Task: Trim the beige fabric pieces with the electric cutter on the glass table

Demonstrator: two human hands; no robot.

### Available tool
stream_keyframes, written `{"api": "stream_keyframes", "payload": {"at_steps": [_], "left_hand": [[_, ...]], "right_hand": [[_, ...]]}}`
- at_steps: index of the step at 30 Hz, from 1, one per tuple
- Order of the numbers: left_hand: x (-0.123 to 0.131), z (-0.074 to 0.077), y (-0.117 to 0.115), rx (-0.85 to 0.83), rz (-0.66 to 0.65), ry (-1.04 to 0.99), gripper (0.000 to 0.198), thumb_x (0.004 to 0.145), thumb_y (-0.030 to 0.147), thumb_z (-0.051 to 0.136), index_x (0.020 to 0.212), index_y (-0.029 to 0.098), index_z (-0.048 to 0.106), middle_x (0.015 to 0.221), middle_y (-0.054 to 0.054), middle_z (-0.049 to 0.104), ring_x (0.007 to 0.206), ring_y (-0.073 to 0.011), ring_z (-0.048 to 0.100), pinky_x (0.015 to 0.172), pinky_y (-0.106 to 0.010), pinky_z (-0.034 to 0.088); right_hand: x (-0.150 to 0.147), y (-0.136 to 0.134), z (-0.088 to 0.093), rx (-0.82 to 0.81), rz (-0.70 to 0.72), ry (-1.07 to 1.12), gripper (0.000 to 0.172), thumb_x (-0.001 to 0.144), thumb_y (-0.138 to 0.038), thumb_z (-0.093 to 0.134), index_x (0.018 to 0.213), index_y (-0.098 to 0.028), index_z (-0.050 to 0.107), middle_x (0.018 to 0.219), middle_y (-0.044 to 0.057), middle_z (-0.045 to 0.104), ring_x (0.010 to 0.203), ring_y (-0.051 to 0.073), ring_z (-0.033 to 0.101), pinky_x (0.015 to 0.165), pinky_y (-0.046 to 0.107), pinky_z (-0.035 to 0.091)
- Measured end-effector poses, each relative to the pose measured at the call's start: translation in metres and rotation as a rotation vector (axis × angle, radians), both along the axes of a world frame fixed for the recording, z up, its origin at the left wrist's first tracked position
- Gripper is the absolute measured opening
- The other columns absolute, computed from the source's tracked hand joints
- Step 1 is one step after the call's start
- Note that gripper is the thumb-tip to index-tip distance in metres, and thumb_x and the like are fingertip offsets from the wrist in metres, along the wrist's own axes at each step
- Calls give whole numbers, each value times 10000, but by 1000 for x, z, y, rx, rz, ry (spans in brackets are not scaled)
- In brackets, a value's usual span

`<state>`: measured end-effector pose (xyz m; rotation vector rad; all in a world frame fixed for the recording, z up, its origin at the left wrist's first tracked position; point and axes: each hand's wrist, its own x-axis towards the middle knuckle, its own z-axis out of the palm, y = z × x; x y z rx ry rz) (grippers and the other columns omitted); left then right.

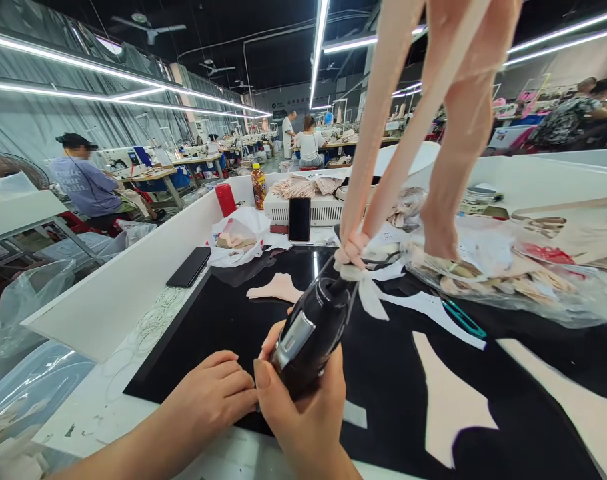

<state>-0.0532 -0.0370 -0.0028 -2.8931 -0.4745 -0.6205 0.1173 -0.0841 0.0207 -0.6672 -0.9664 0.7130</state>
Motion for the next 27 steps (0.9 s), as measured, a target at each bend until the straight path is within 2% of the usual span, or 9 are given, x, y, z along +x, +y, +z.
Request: {"api": "stream_keyframes", "payload": {"at_steps": [6, 11, 16, 22, 27], "left_hand": [[2, -10, -3, 82, 34, -13, 299, 1016, 36, 458, 779, 199, 543, 669, 49, 523, 586, -140, 462, 845, -340, 443], [2, -17, -2, 92, 44, -46, 279, 989, 32, 499, 764, 195, 528, 678, 47, 530, 593, -132, 461, 798, -323, 425], [1, -16, -1, 83, 29, -80, 299, 1014, 59, 486, 749, 191, 529, 667, 48, 524, 590, -125, 454, 761, -312, 412], [-3, -12, -7, 77, -4, -93, 206, 1030, 87, 510, 876, 174, 615, 710, 50, 577, 619, -126, 494, 845, -324, 428], [-1, -5, -10, 133, -21, -93, 280, 1052, 60, 429, 891, 158, 636, 702, 42, 600, 604, -128, 520, 850, -332, 457]], "right_hand": [[-1, 0, 2, 10, -8, -2, 338, 945, -213, 708, 1225, -333, 562, 879, -18, 658, 686, 132, 626, 623, 271, 567], [-1, 0, 1, 5, -7, -8, 302, 948, -196, 695, 1187, -331, 568, 882, -19, 648, 699, 136, 631, 615, 267, 562], [0, -1, -1, 15, 2, -14, 256, 963, -191, 679, 1153, -327, 575, 892, -24, 639, 695, 124, 619, 603, 250, 553], [-1, 0, 0, 32, 10, -25, 256, 967, -199, 682, 1154, -338, 577, 906, -34, 641, 680, 111, 610, 599, 238, 554], [0, 0, -1, 25, -3, -29, 257, 964, -207, 688, 1156, -339, 579, 899, -33, 643, 690, 116, 620, 612, 242, 558]]}}
